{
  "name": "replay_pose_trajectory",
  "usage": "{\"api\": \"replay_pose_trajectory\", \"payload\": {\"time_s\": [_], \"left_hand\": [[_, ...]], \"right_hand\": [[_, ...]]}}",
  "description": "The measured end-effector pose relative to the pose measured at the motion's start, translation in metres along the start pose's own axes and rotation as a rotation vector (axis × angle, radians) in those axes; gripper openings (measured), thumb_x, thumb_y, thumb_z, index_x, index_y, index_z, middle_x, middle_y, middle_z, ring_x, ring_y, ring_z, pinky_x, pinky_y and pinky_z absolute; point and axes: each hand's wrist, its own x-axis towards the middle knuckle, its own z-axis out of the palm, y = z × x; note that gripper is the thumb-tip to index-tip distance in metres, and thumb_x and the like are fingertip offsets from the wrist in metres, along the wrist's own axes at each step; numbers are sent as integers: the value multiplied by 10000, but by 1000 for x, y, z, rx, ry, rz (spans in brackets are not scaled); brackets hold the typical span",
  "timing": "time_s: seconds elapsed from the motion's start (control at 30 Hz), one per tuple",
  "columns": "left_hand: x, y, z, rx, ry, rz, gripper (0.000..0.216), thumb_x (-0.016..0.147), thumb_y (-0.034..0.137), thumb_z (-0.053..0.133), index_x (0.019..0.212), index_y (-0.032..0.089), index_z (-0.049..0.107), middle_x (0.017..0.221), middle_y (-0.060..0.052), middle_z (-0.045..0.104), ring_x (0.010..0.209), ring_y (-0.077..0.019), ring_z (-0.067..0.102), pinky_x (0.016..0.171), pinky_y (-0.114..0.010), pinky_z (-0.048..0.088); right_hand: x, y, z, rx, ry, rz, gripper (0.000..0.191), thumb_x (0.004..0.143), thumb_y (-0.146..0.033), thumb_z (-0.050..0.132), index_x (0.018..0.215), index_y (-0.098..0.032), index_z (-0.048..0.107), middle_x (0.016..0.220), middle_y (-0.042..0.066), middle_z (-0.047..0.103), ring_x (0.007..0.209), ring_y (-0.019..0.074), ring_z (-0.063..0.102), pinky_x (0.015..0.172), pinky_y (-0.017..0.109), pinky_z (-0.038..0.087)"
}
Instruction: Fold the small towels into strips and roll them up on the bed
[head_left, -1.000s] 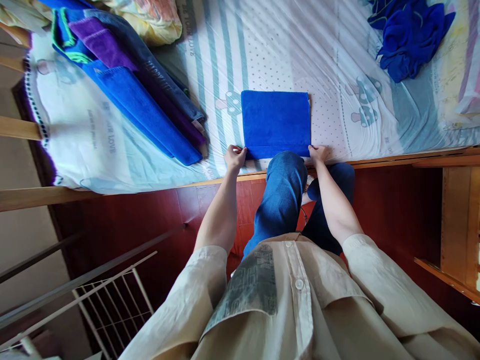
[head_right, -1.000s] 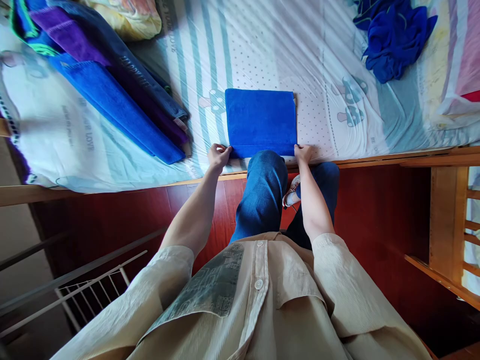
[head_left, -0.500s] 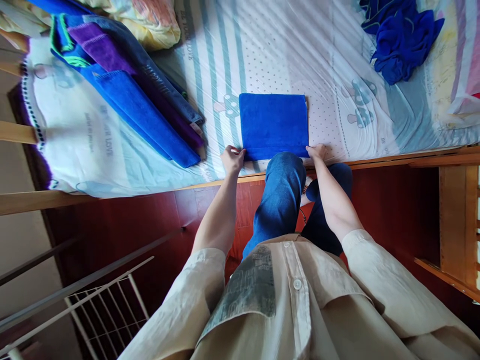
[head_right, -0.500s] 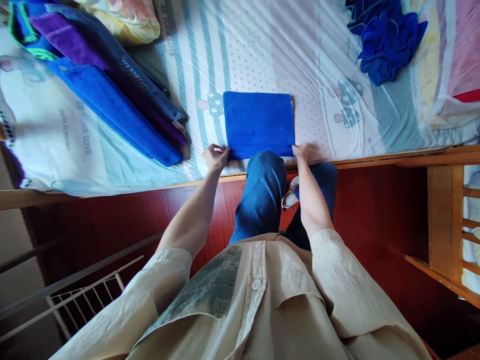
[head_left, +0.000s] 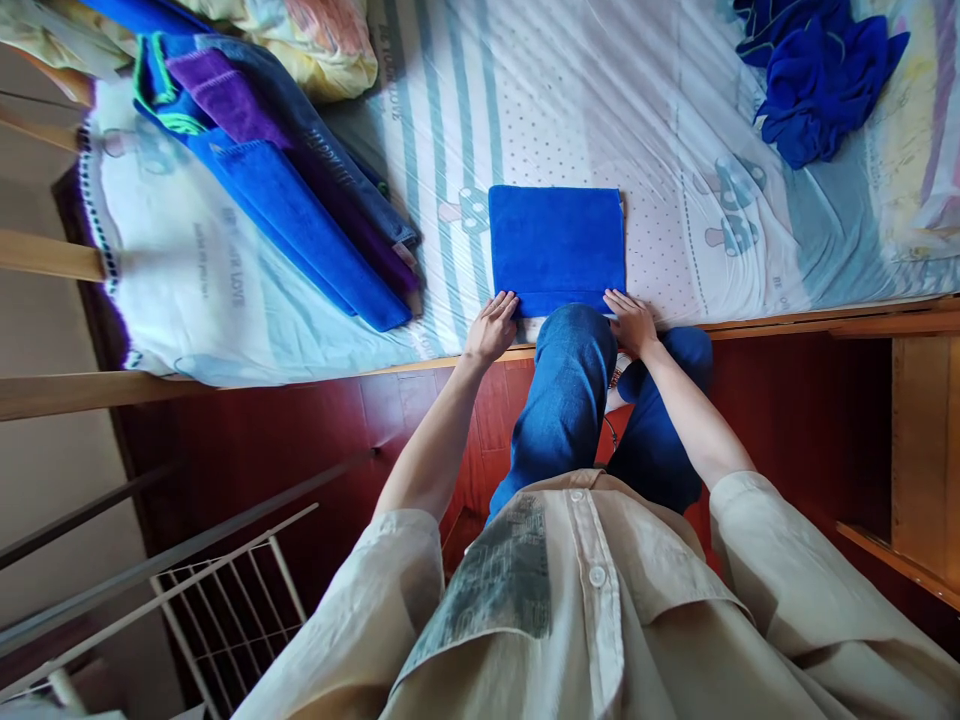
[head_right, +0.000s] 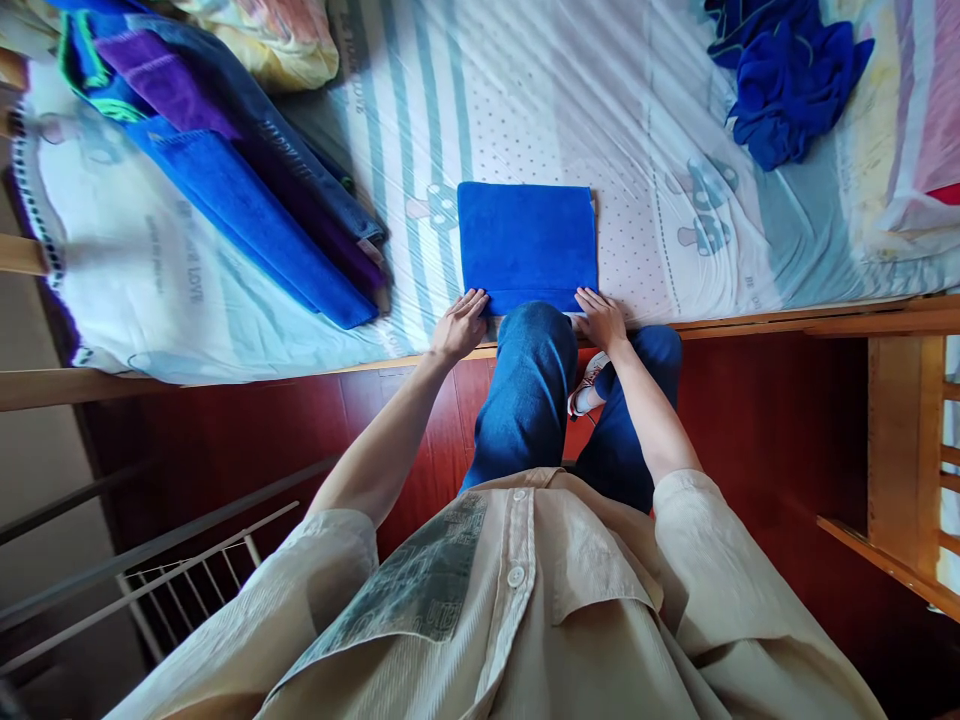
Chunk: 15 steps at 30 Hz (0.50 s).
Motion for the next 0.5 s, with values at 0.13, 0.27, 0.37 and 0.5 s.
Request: {"api": "replay_pose_trajectory", "payload": {"time_s": [0.13,0.27,0.37,0.5], "left_hand": [[3,-3,7,-18,38,-27,668,894,136,447,1556,138,537,1627,-149,527,1591,-273,400,1357,-532,244],[1,-9,8,-74,115,29,587,945,173,426,1506,171,599,1559,-147,600,1541,-254,480,1321,-522,320],[-2,-12,8,-95,167,43,513,989,220,412,1438,195,660,1518,-145,637,1499,-253,534,1280,-513,375],[-2,-11,10,-117,203,4,487,1010,264,408,1400,206,694,1474,-142,672,1476,-257,558,1249,-496,397]], "right_hand": [[0,2,9,14,45,18,515,1073,-299,445,1541,-139,585,1603,130,560,1543,252,485,1284,457,370],[2,7,15,56,74,17,495,1039,-257,501,1516,-185,612,1579,118,587,1524,246,512,1291,460,363],[5,14,19,98,68,20,502,997,-197,523,1484,-197,642,1549,119,615,1497,251,547,1268,460,382],[10,19,25,134,68,60,517,956,-152,529,1447,-219,675,1514,105,647,1466,254,580,1244,448,393]]}}
